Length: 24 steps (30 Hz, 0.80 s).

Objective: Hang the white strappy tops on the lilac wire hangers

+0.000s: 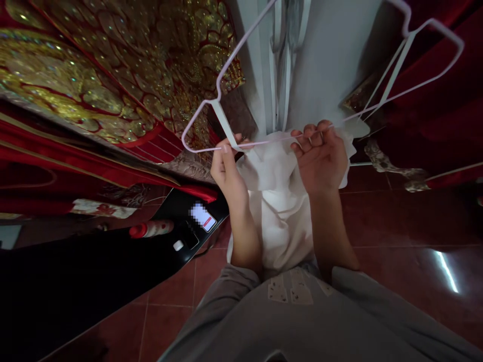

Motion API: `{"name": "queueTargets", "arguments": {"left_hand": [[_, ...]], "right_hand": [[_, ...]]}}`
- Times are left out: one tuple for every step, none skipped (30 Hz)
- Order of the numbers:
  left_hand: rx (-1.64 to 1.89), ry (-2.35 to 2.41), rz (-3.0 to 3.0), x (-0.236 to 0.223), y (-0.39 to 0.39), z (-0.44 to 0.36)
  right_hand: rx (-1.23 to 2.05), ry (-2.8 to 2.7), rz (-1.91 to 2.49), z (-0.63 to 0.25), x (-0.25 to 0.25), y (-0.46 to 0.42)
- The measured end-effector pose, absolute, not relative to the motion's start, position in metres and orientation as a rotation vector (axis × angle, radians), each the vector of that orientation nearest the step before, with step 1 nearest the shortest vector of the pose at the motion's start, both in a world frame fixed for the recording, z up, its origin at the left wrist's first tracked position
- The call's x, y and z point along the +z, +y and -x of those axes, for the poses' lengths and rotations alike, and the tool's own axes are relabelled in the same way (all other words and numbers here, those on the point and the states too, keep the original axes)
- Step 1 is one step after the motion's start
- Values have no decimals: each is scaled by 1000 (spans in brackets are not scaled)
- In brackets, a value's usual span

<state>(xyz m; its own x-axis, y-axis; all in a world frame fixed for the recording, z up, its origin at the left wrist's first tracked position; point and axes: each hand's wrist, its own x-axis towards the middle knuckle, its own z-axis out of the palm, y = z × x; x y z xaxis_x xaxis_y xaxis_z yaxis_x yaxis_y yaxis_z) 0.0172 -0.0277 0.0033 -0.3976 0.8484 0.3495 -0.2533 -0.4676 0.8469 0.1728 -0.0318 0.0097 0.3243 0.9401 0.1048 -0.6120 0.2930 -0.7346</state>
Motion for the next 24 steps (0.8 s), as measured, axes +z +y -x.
{"name": "queueTargets", "arguments": {"left_hand": [[1906, 1002, -1104, 2, -30, -14], [1879, 1067, -1157, 2, -31, -11], [1862, 1119, -1200, 2, -33, -7], [1854, 1152, -1222, 3, -34, -4], [1846, 1161, -1224, 5, -36, -1], [1836, 1148, -1206, 9, -37, 2], [1815, 1113, -1179, 13, -39, 5], [1784, 1060, -1149, 17, -42, 8], [1750, 996, -1119, 22, -45, 11], [1716, 931, -1092, 27, -48, 15], [1686, 868, -1075, 31, -51, 19], [1656, 817, -1069, 35, -54, 23], [1627, 786, -1071, 39, -56, 28], [1599, 773, -1080, 43, -58, 32], [1574, 770, -1089, 47, -58, 36], [1554, 768, -1089, 51, -57, 39], [1549, 770, -1068, 56, -54, 41], [1550, 776, -1027, 61, -51, 42], [1553, 782, -975, 67, -47, 42], [1556, 791, -923, 73, -44, 40], [1560, 798, -882, 77, -41, 38], [1565, 796, -863, 81, -39, 36], [1580, 781, -865, 83, -38, 34], [1611, 759, -878, 83, -38, 33]], "right_hand": [[1121, -594, 645, -172, 7, -31], [1128, -596, 638, -172, 6, -31], [1134, -597, 631, -172, 5, -30], [1135, -596, 629, -173, 5, -31], [1135, -597, 631, -173, 6, -31], [1134, -598, 636, -174, 8, -32], [1130, -600, 642, -174, 10, -34], [1126, -606, 646, -174, 12, -35], [1120, -617, 650, -174, 13, -37], [1113, -633, 654, -174, 13, -38], [1104, -650, 660, -174, 12, -38], [1092, -669, 665, -176, 11, -38], [1082, -695, 671, -178, 8, -37], [1073, -729, 676, -180, 4, -35], [1065, -770, 682, -183, 0, -33], [1057, -814, 691, -187, -4, -30], [1049, -855, 703, -190, -8, -28], [1038, -887, 718, -192, -11, -26], [1026, -907, 733, -193, -14, -25], [1016, -914, 745, -194, -16, -24], [1007, -916, 751, -193, -17, -23], [1000, -920, 754, -192, -17, -23], [993, -924, 754, -190, -16, -24], [985, -924, 753, -188, -15, -25]]}}
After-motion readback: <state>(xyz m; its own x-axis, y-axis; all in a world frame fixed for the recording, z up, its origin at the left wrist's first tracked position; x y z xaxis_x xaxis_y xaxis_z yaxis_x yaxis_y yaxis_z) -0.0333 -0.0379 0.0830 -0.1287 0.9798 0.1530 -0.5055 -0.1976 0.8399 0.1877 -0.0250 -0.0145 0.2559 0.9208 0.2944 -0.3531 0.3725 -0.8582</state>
